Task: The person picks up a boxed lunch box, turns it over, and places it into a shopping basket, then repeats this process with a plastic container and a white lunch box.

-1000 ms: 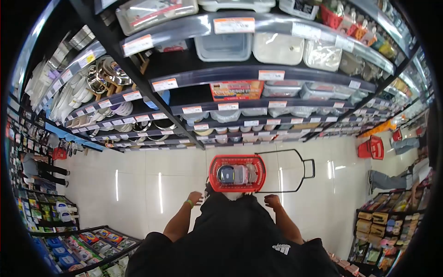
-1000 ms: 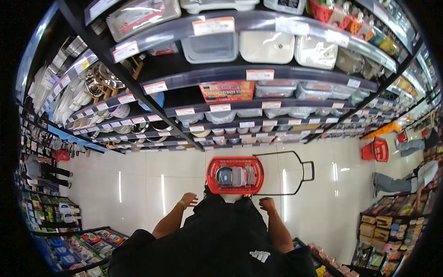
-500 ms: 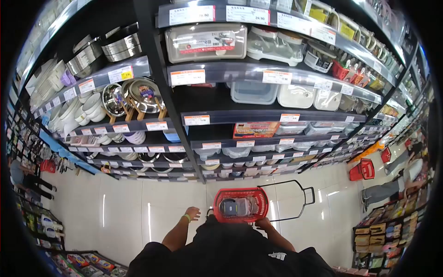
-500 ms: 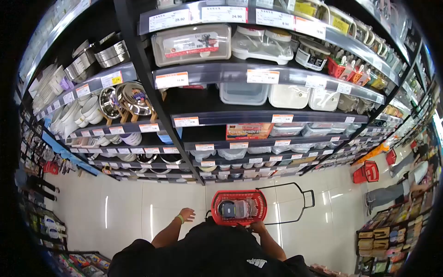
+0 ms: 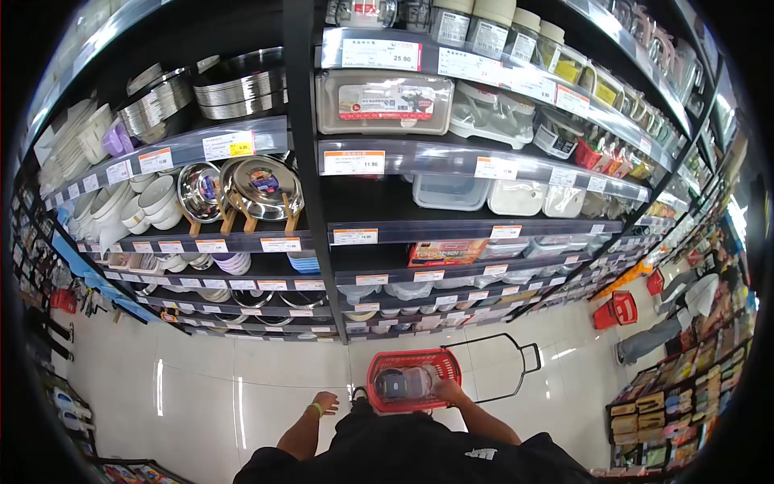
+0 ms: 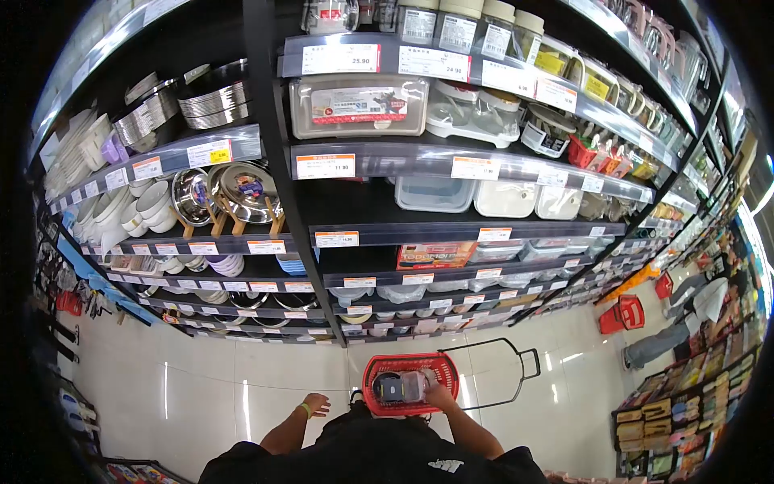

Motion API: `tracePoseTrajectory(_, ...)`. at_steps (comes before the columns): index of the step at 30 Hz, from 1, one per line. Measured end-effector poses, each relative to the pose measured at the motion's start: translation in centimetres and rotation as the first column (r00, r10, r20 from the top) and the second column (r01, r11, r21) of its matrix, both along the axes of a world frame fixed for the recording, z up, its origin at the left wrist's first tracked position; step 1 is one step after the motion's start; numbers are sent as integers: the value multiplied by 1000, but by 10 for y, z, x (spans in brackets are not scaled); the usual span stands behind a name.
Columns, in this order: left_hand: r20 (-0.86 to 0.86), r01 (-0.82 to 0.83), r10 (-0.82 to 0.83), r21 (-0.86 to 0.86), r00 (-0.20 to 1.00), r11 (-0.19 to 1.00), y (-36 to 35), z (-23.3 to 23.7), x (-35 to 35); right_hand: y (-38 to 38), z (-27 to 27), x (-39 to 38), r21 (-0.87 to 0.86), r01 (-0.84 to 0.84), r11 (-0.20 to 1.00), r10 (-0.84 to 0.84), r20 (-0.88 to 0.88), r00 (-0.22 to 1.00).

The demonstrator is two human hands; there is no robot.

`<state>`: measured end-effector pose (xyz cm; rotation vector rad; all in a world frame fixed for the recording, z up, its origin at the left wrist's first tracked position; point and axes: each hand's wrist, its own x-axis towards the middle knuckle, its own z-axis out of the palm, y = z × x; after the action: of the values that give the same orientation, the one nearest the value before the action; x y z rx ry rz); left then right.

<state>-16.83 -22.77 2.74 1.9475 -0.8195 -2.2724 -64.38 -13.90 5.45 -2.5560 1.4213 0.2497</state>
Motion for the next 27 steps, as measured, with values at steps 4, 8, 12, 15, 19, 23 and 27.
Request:
tracePoseTrajectory(4,-85,-109,106,-29,991,994,-27,10,-4,-102,138,29,131,605,785,-542,617,570)
tracePoseTrajectory(8,-310,-250,254,53,916,967,-47,-6,3,-191,347,79,-249,548,799,-171,779,603)
tracePoseTrajectory(12,-102,-248,237,-110,966,963,-41,25,-9,-238,526,119,-574,434,694,226,746,626)
tracePoseTrajectory(15,-192,-370,374,58,907,927,-37,18,-1,-271,603,143,-748,387,540,289,596,749)
tracePoseTrajectory(19,-326,-444,347,-296,879,846,-74,48,-38,-341,650,145,-851,381,362,191,468,863)
tracePoseTrajectory(23,-370,-352,-6,-888,929,297,-168,141,-80,-384,661,133,-897,349,270,-31,354,935)
tracePoseTrajectory(27,-454,-445,-176,-891,873,89,-180,394,-110,-400,658,124,-850,395,348,-159,362,919)
